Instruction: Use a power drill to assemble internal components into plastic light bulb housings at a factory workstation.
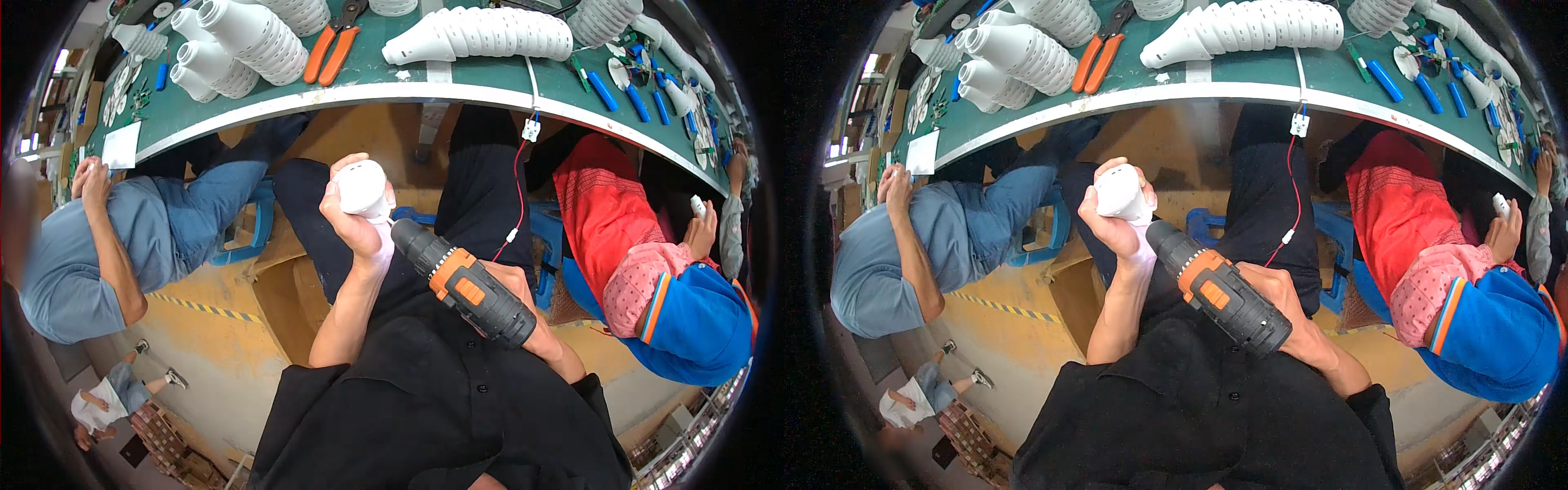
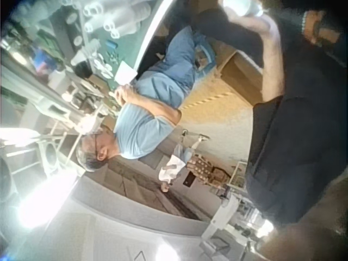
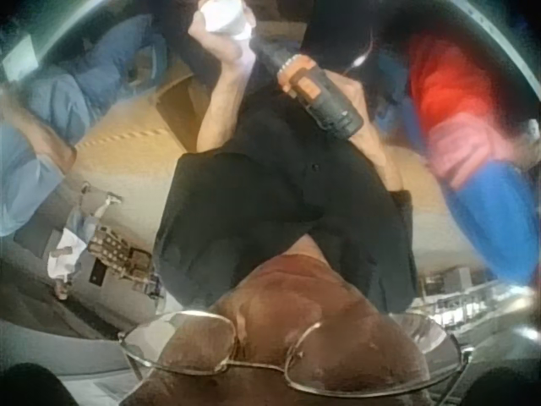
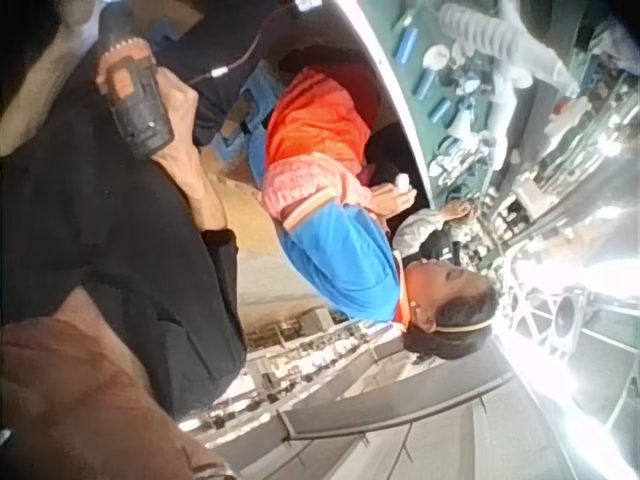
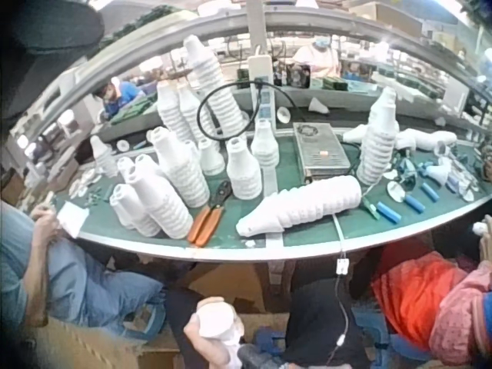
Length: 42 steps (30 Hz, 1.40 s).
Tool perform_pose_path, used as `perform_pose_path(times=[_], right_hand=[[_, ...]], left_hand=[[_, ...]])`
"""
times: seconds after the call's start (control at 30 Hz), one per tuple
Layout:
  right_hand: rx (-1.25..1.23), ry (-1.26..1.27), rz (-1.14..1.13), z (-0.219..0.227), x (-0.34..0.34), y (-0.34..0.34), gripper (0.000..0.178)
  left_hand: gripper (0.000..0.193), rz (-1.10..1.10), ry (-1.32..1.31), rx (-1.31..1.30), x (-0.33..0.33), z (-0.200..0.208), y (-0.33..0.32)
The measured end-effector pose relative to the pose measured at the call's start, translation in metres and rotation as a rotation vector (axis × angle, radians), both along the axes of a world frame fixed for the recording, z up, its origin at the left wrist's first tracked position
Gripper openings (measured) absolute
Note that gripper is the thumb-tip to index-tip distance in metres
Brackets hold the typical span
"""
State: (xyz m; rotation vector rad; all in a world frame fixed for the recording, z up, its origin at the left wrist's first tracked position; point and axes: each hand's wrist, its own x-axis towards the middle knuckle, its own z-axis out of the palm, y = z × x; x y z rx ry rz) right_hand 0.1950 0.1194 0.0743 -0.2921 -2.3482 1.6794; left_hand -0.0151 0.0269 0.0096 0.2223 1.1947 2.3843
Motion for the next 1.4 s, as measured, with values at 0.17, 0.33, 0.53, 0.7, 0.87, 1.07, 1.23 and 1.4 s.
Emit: perform_pose_path(times=[0.17, 0.33, 0.53, 0.7, 0.87, 1.07, 1.23, 1.4], right_hand=[[0.014, -0.008, -0.02, 0.0, -0.006, -0.002, 0.019], [0.037, -0.025, -0.003, -0.005, -0.007, -0.003, 0.02], [0.048, -0.035, 0.012, -0.009, -0.008, -0.004, 0.02], [0.062, -0.041, 0.027, -0.009, -0.01, -0.005, 0.019], [0.079, -0.013, 0.007, -0.01, -0.011, -0.007, 0.019], [0.116, -0.008, 0.029, -0.013, -0.013, -0.006, 0.019], [0.105, -0.011, 0.024, -0.013, -0.014, -0.007, 0.019], [0.12, -0.015, 0.045, -0.01, -0.013, -0.007, 0.018]], left_hand=[[0.054, 0.01, -0.029, 0.02, -0.002, -0.002, -0.001], [0.054, 0.037, -0.04, 0.021, -0.002, -0.002, -0.002], [0.053, 0.074, -0.052, -0.008, -0.001, 0.001, -0.005], [0.053, 0.059, -0.03, 0.0, -0.001, 0.003, -0.008], [0.054, 0.063, -0.033, -0.03, 0.003, 0.007, -0.006], [0.054, 0.041, -0.026, 0.012, 0.006, 0.006, -0.007], [0.054, 0.034, -0.008, -0.011, 0.006, 0.007, -0.008], [0.054, 0.047, -0.02, -0.015, 0.002, 0.004, -0.013]])
